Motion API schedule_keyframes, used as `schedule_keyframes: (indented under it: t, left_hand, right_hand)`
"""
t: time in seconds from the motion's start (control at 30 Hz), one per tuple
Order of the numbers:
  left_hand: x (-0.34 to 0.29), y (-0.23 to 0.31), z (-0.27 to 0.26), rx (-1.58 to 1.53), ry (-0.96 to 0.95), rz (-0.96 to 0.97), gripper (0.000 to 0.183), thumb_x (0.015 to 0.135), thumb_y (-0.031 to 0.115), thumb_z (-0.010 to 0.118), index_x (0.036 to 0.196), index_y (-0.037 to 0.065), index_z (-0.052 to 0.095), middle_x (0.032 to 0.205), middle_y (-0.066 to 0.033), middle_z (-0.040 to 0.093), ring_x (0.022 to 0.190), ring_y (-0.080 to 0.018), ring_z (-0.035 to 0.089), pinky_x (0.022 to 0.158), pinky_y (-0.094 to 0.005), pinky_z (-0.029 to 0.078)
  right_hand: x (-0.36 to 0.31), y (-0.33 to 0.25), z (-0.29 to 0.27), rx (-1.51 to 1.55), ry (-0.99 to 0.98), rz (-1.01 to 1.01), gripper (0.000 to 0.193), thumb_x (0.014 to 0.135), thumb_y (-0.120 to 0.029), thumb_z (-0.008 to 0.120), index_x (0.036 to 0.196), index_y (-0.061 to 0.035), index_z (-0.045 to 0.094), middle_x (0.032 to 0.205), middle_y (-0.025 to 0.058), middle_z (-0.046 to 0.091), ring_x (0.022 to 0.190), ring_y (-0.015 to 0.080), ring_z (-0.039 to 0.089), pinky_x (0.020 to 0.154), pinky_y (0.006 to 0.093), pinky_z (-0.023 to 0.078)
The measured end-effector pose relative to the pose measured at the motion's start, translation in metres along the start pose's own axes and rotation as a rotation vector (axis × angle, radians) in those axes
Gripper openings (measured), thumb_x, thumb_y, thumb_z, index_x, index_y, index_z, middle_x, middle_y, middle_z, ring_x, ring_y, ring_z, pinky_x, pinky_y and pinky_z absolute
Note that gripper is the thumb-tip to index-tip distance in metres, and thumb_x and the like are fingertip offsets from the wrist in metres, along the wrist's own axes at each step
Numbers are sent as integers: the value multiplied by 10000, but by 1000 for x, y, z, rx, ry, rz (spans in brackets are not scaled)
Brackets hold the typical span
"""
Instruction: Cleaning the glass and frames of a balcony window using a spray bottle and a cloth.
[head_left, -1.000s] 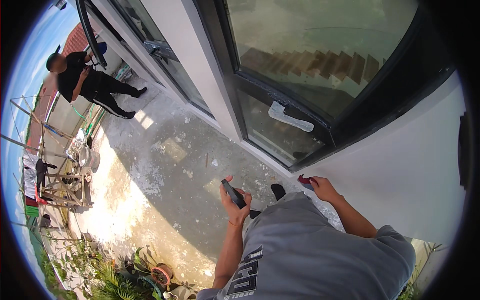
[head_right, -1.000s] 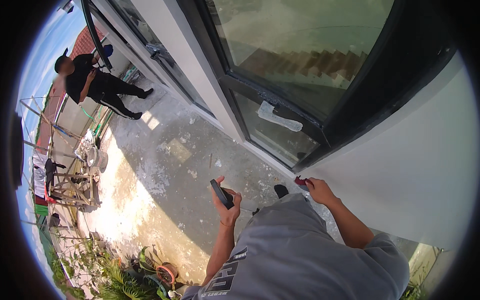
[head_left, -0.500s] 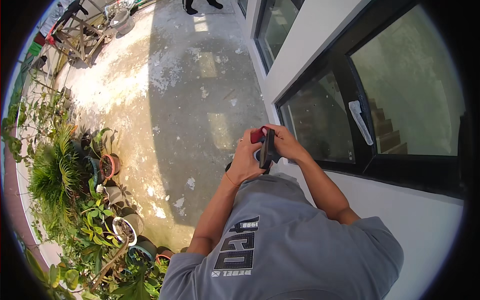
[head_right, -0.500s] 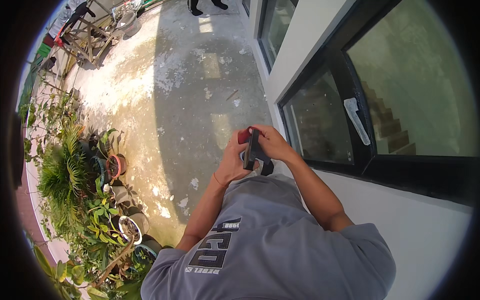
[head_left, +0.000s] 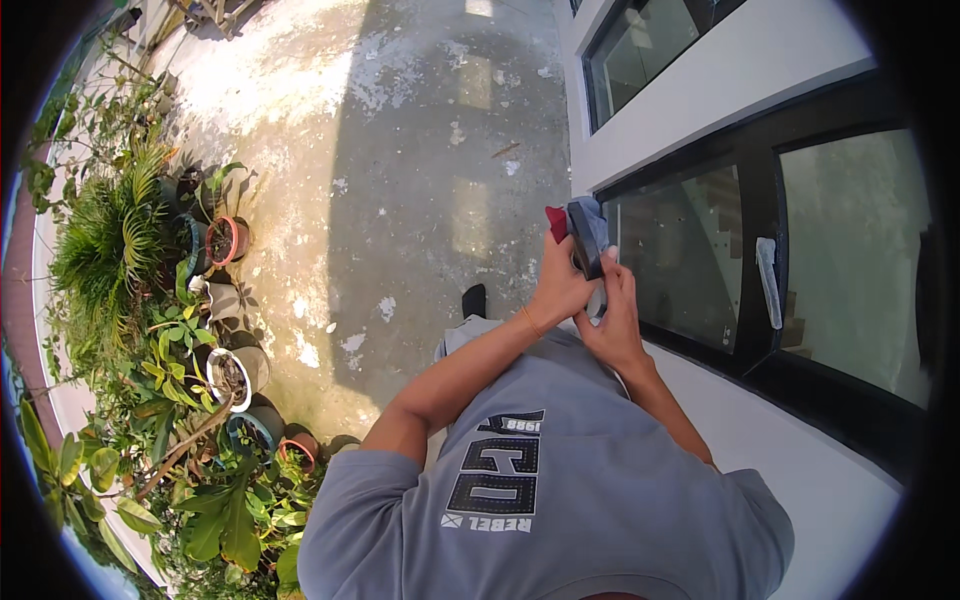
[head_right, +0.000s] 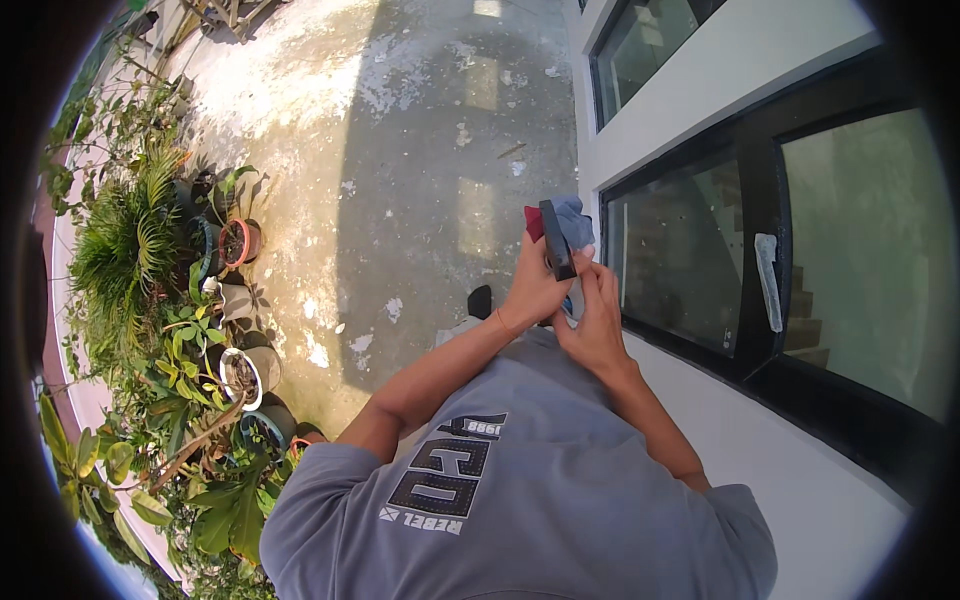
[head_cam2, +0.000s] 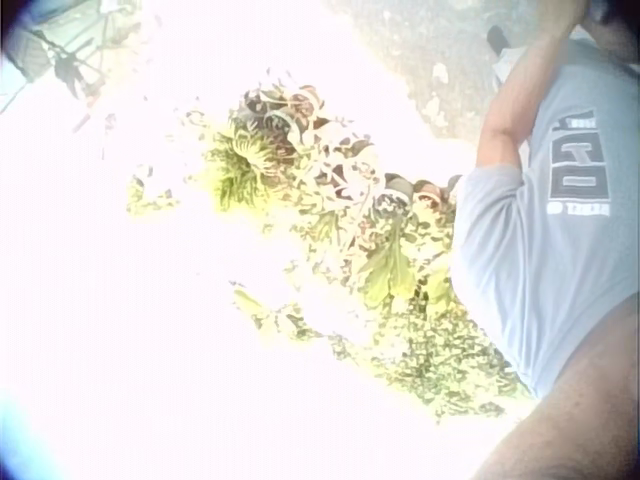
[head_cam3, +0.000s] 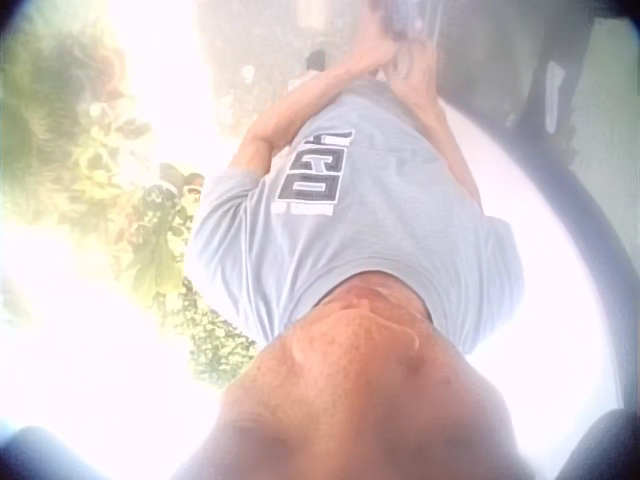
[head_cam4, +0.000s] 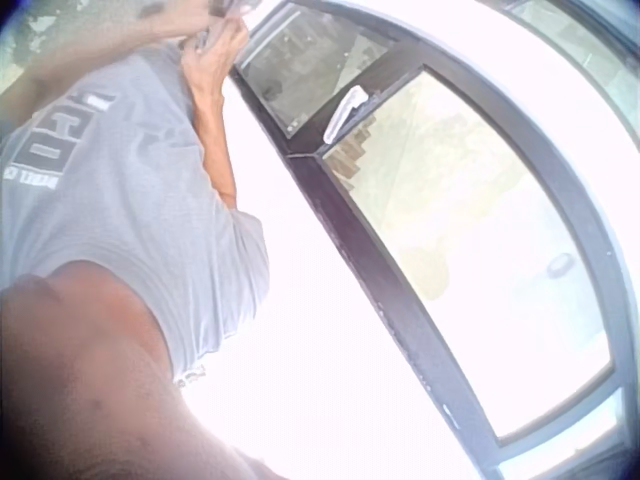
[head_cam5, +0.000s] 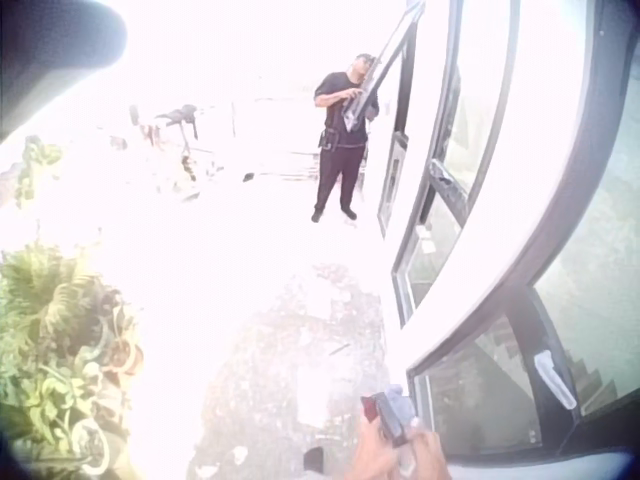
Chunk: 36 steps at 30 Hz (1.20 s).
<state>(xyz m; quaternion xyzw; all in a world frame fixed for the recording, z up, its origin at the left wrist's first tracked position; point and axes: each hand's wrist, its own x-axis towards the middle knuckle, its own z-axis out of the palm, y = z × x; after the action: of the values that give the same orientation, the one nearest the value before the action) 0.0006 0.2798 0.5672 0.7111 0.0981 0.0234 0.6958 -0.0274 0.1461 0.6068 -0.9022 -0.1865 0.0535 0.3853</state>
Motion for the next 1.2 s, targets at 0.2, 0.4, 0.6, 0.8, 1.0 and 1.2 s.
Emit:
schedule_keyframes:
  t: [0.2, 0.4, 0.6, 0.8, 1.0, 1.2]
  left_hand:
    - [-22, 30, 23, 73, -337, 189, 524, 812, 369, 809, 1147, 2, 642, 1142, -275, 513, 1098, -420, 451, 967, -470, 431]
    - [-27, 1, 15, 67, -563, 245, 568, 783, 425, 840, 1124, 22, 631, 1210, -281, 460, 1141, -440, 479, 1016, -467, 428]
    - [-13, -52, -20, 154, -538, 73, 174, 813, 84, 715, 978, 54, 669, 1102, -207, 572, 1047, -358, 572, 932, -417, 464]
    - [13, -96, -51, 320, -367, 42, 679, 797, -32, 595, 1447, 89, 442, 1222, -275, 562, 1106, -413, 569, 997, -427, 448]
    - [12, -202, -105, 567, -25, -32, 1040, 758, -14, 577, 1595, -39, -39, 1409, -391, 457, 1313, -510, 472, 1166, -462, 324]
    - [-118, -338, -255, 695, 359, -690, 932, 826, 115, 644, 1573, -51, 113, 1538, -289, 398, 1402, -410, 451, 1161, -416, 379]
  right_hand:
    - [-23, 32, 10, 94, 313, 131, 634, 799, -77, 756, 1373, 8, 501, 1115, 156, 523, 1107, 327, 549, 934, 442, 451]
    - [-59, 15, -5, 398, 584, 278, 603, 908, -37, 719, 1447, -16, 450, 1159, 128, 659, 1134, 181, 602, 929, 324, 507]
    - [-133, 17, -28, 178, 726, 519, 601, 930, -83, 718, 1448, 13, 431, 1212, 130, 643, 1025, 173, 629, 918, 319, 497]
    - [-159, 3, -39, 274, 891, 609, 581, 939, -129, 721, 1427, -1, 434, 978, 84, 669, 956, 174, 665, 889, 307, 497]
    - [-162, 41, -33, 367, 783, 663, 469, 854, -173, 816, 1237, -30, 587, 852, 63, 655, 831, 138, 615, 790, 312, 497]
    - [-154, 54, -35, 339, 700, 578, 378, 827, -213, 846, 1084, -27, 640, 817, 23, 604, 772, 125, 561, 738, 307, 479]
